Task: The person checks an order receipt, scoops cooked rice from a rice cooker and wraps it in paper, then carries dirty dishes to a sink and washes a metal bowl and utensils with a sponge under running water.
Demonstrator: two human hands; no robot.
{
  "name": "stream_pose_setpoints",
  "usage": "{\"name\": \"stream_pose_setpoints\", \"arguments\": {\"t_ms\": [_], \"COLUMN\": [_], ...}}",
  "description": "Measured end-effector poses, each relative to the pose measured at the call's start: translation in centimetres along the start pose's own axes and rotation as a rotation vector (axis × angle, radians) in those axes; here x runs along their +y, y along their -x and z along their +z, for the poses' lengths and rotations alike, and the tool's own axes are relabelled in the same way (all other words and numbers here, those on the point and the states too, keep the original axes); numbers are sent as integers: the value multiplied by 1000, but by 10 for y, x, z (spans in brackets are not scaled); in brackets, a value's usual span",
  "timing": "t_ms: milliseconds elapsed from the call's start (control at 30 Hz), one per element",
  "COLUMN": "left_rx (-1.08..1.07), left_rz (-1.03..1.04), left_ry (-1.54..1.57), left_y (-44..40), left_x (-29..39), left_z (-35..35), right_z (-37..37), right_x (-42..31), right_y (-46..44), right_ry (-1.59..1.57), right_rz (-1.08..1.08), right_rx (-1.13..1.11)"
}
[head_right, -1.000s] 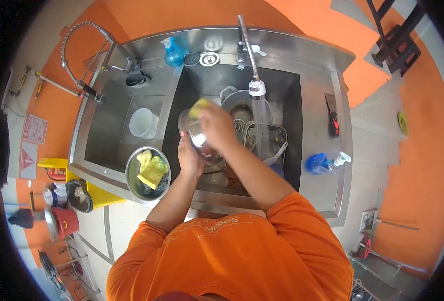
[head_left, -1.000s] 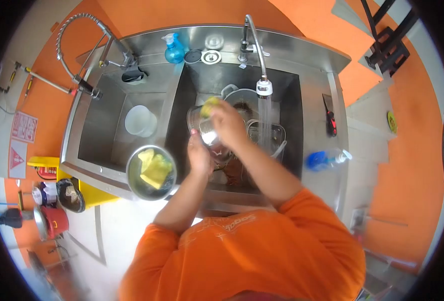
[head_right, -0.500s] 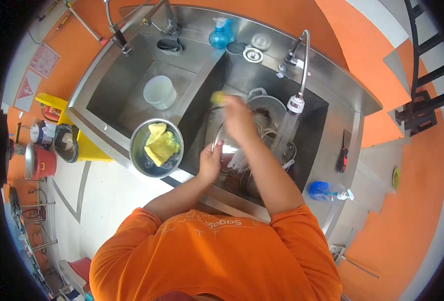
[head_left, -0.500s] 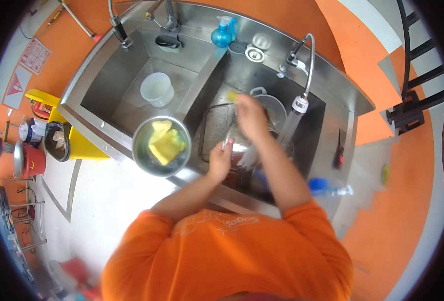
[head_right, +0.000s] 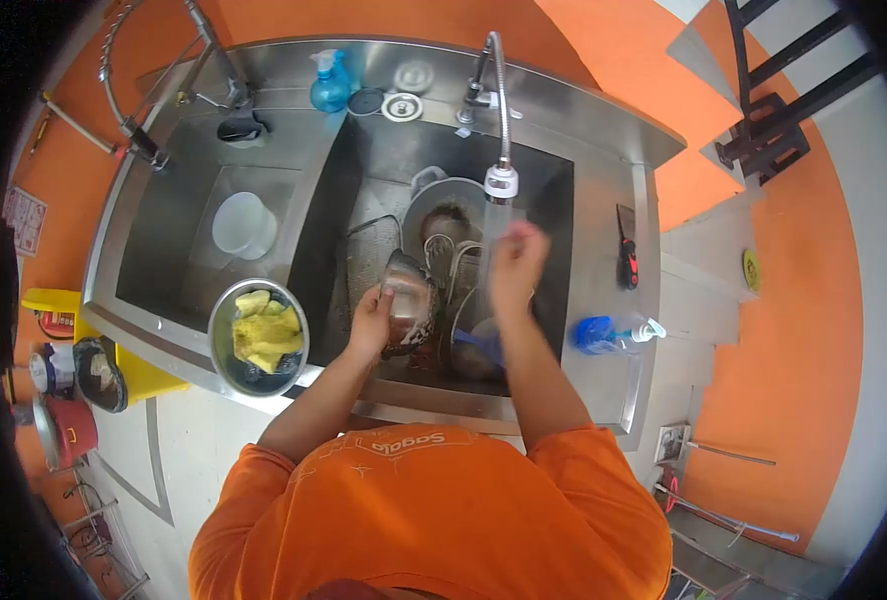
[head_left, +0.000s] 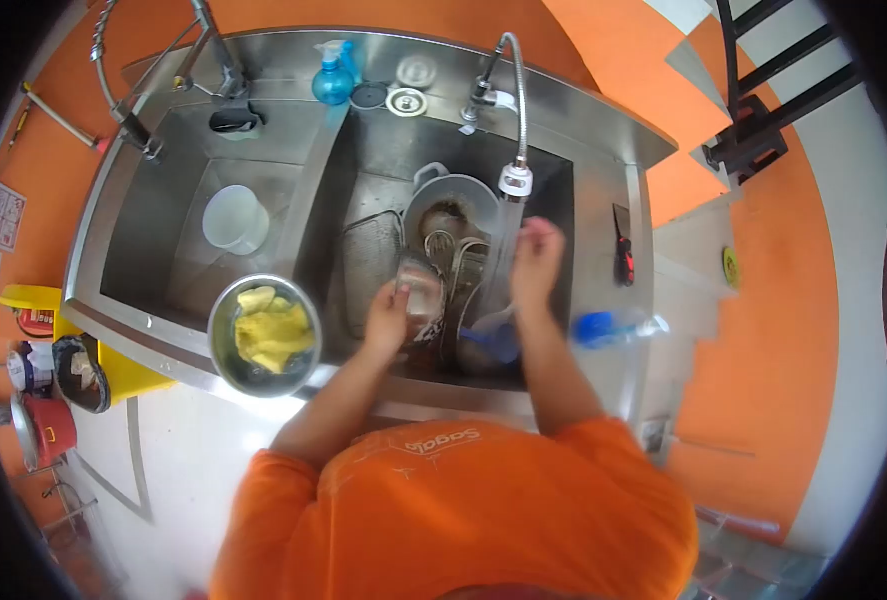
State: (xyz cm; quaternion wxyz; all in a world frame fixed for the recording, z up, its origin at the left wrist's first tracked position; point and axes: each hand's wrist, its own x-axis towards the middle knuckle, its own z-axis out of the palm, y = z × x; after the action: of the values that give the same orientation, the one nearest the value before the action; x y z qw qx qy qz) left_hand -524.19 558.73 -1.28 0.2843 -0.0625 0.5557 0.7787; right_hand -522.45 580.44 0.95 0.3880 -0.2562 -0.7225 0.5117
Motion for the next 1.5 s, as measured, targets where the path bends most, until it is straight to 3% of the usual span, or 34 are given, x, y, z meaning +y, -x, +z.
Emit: {"name": "stream_pose_setpoints", "arguments": {"t_ms": [33,67,167,200,233,300,400,433,467,500,567,600,633,700,733,767,833,900,967,1033,1133,1267,1333,1367,1500], "left_rx": [5,7,-58,-66,-74,2,146,139,161,183,179,179,189,159,145,139,210,185,179,214,288,284,156,47,-194], "left_rz": [18,32,-120,-151,-151,-210,-150,-144,16,177,168,152,152,169,132,138,412,383,172,91,-191,-114,-196,-267,-400], "left_ry": [-54,-115,-144,-109,-129,-207,-398,-413,-528,-640,-713,-772,-787,-694,-778,-797,-1033,-1007,-822,-674,-313,-366,-312,-268,104], "left_y": [-6,-12,-21,-30,-39,-54,-73,-84,-96,-103,-103,-103,-103,-104,-94,-88,-81,-84,-93,-93,-96,-120,-124,-125,-105], "left_x": [-2,-4,18,17,18,18,9,0,-14,-20,-12,-11,-11,-10,2,10,14,20,18,28,37,-14,-28,-35,-28], "left_z": [5,9,34,39,43,45,33,24,11,3,7,7,9,10,15,19,21,9,-7,-4,2,1,16,24,56], "right_z": [-21,-25,7,20,37,55,71,79,85,88,95,104,105,100,98,98,90,72,77,61,27,-10,-32,-35,2], "right_x": [-22,-27,-35,-50,-39,-46,-19,16,33,32,21,17,15,18,24,27,26,46,101,99,73,82,74,71,30], "right_y": [-23,-47,-87,-79,-78,-62,-34,-22,-13,-7,-1,-5,-11,-18,-14,-2,27,20,10,5,-6,-2,-12,-15,-6], "right_ry": [192,171,114,356,367,229,53,-98,-253,-267,-495,-666,-682,-209,201,184,227,327,-164,-110,-389,-398,-544,-527,183], "right_rz": [-143,-130,61,-28,-43,-113,-146,115,376,380,516,686,694,561,440,445,-21,-73,362,482,1161,1122,1259,1250,333], "right_rx": [63,-20,-524,-423,-400,-443,-232,-182,-132,-123,-436,-291,-295,-290,-487,-475,-563,-657,-756,-650,-596,-318,-215,-206,-377]}}
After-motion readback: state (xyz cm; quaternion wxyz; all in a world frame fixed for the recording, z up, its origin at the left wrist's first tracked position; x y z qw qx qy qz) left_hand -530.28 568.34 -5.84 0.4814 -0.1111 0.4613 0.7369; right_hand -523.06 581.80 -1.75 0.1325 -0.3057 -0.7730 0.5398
